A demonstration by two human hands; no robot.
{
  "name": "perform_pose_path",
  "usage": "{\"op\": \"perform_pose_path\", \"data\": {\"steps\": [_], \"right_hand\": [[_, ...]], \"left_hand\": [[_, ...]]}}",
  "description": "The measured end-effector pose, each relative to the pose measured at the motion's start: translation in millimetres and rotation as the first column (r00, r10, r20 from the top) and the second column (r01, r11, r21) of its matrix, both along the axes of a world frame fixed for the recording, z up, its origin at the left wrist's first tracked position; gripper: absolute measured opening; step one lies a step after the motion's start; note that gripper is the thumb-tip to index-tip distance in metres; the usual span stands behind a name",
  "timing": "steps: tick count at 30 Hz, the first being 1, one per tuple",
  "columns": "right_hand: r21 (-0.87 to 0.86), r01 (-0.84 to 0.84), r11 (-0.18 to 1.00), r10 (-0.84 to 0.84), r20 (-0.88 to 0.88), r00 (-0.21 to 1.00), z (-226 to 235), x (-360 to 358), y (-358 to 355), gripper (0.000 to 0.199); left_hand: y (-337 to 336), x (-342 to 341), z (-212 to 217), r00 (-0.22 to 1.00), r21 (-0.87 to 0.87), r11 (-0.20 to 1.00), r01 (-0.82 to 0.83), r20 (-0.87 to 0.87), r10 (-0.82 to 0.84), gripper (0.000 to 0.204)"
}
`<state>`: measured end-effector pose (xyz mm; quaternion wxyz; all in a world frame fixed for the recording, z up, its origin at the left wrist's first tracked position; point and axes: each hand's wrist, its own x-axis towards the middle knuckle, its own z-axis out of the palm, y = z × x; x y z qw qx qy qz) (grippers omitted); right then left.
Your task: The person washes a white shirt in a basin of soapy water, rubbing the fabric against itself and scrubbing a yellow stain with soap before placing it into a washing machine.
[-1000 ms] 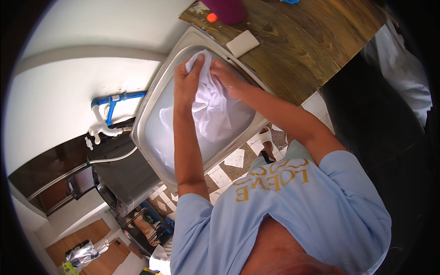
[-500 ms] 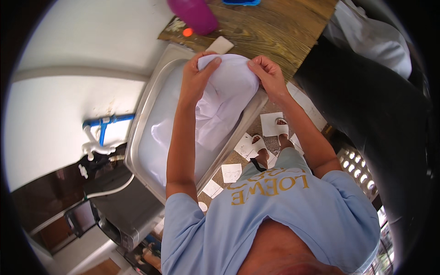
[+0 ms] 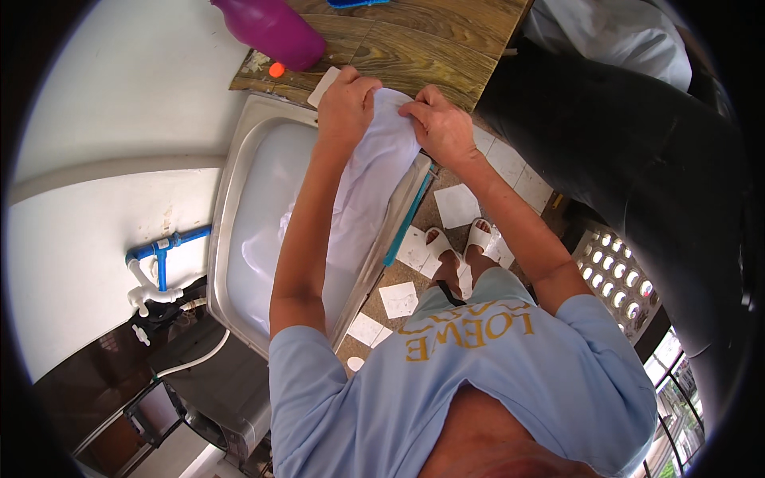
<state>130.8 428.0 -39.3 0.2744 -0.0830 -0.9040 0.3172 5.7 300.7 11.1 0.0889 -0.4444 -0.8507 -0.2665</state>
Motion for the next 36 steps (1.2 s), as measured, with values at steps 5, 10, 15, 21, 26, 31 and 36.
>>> {"op": "perform_pose_path", "data": {"steps": [5,10,15,21,26,31,36], "right_hand": [[0.015,-0.064,0.998,0.062,0.111,0.992,6.0,-4.0,5.0,0.018],[0.045,-0.106,0.993,0.102,0.084,0.991,0.9,-5.7,12.9,0.019],[0.018,-0.110,0.994,0.109,0.041,0.993,-3.7,-4.9,13.8,0.019],[0.013,-0.118,0.993,0.118,-0.010,0.993,-9.1,-4.3,15.0,0.018],[0.000,-0.113,0.994,0.113,-0.038,0.993,-8.2,-4.1,14.7,0.018],[-0.002,-0.113,0.994,0.112,-0.046,0.993,-8.4,-3.4,13.6,0.017],[-0.014,-0.100,0.995,0.099,-0.056,0.993,-10.0,-3.7,14.3,0.017]], "left_hand": [[-4.5,-13.1,-13.6,0.897,-0.036,0.999,0.023,0.442,-0.004,0.008],[2.1,-33.2,0.0,0.656,-0.190,0.982,0.022,0.743,0.129,0.013],[9.6,-41.8,3.2,0.635,-0.255,0.959,0.126,0.764,0.120,0.014],[8.4,-42.8,1.2,0.641,-0.215,0.968,0.129,0.763,0.084,0.013],[9.4,-38.0,1.7,0.676,-0.230,0.964,0.130,0.732,0.083,0.011],[2.8,-43.9,-4.6,0.634,-0.162,0.978,0.131,0.772,0.043,0.014],[7.7,-37.5,-1.8,0.721,-0.255,0.961,0.110,0.685,0.099,0.016]]}}
